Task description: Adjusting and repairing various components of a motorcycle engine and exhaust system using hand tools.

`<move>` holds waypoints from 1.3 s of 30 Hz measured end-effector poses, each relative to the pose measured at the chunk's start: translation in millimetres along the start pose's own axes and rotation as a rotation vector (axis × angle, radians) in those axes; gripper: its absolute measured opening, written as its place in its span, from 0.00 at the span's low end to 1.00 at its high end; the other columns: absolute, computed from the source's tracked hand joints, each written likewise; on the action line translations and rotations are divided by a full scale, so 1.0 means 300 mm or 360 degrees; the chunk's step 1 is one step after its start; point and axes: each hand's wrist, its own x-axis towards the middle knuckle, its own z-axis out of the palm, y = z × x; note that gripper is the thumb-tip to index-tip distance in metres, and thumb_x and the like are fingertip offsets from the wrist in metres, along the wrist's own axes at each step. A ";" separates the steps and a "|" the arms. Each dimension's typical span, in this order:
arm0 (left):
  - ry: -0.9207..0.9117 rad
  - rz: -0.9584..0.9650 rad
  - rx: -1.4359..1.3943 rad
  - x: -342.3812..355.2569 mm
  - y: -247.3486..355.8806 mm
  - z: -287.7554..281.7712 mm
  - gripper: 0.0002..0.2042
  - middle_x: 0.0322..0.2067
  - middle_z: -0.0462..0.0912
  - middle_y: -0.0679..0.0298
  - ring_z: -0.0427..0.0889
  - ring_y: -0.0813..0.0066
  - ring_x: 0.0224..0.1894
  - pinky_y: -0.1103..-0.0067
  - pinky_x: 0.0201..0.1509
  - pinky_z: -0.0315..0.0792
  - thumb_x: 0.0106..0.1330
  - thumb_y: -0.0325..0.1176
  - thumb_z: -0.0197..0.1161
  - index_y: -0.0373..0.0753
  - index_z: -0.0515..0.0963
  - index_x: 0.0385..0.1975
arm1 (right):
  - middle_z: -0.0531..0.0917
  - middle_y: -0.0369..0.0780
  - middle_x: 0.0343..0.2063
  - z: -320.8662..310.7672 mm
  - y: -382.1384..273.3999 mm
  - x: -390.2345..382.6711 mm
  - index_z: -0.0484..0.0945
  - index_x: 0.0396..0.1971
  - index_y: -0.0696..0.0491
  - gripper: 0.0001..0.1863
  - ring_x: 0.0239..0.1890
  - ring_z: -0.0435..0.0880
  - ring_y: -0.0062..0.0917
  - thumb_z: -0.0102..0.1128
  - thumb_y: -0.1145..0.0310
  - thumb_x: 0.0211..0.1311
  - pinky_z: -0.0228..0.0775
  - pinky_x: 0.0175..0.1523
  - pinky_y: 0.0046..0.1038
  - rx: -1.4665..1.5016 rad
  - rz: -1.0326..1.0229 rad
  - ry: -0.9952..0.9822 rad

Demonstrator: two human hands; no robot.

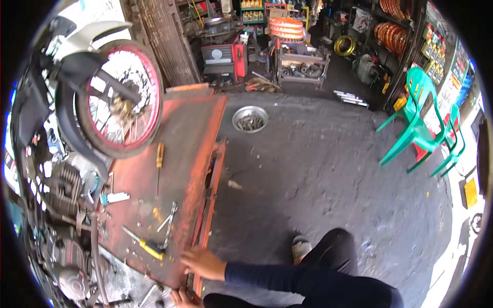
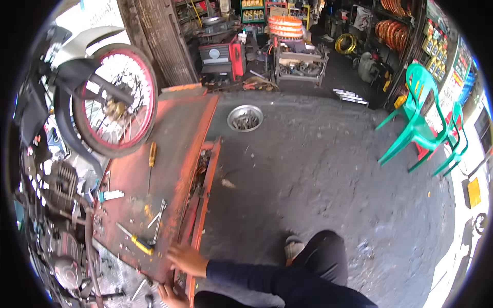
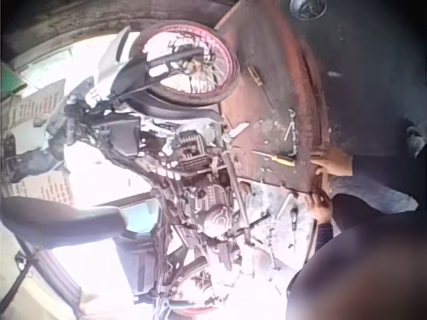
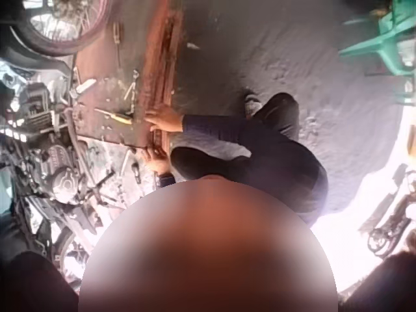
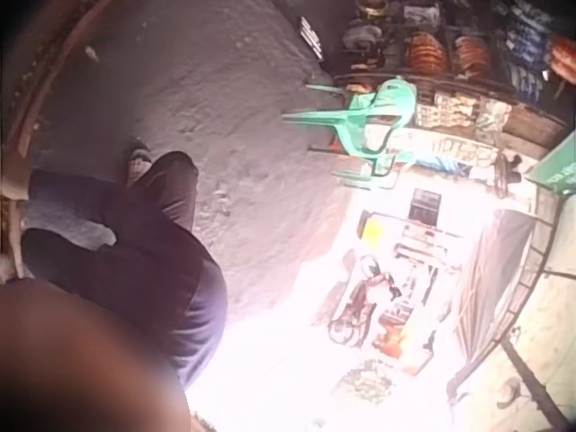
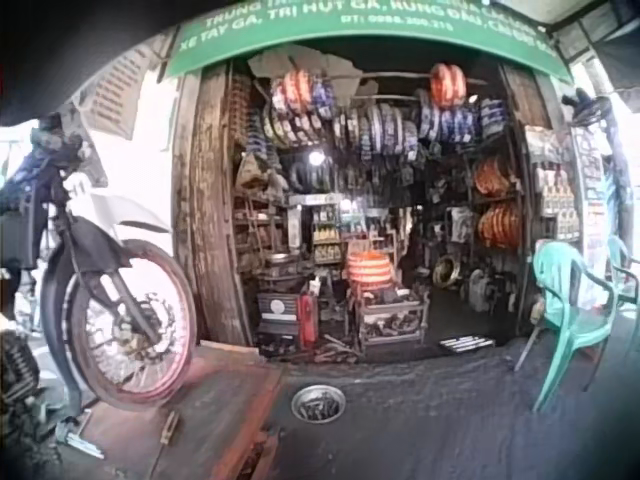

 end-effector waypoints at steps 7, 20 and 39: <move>-0.0843 -0.0040 0.0460 0.111 0.071 -0.105 0.13 0.36 0.79 0.54 0.76 0.51 0.39 0.60 0.42 0.71 0.61 0.38 0.51 0.40 0.77 0.40 | 0.79 0.43 0.41 -0.791 0.352 -0.236 0.76 0.38 0.53 0.10 0.44 0.78 0.39 0.55 0.72 0.54 0.69 0.47 0.38 -0.0073 0.0746 -0.0128; -0.2048 -0.0617 0.0002 1.073 1.253 -0.234 0.20 0.39 0.80 0.53 0.78 0.55 0.43 0.63 0.48 0.70 0.55 0.47 0.57 0.44 0.77 0.45 | 0.83 0.41 0.32 -2.191 0.771 -0.761 0.81 0.35 0.45 0.15 0.37 0.81 0.37 0.64 0.55 0.45 0.74 0.40 0.40 -0.0852 0.2722 -0.0573; -0.1358 -0.0853 -0.1255 2.949 2.499 0.771 0.08 0.24 0.81 0.64 0.79 0.76 0.25 0.78 0.30 0.72 0.63 0.30 0.52 0.36 0.78 0.28 | 0.78 0.35 0.18 -3.198 2.582 0.426 0.74 0.23 0.48 0.05 0.26 0.78 0.31 0.58 0.65 0.44 0.70 0.28 0.37 -0.1229 0.1419 -0.0615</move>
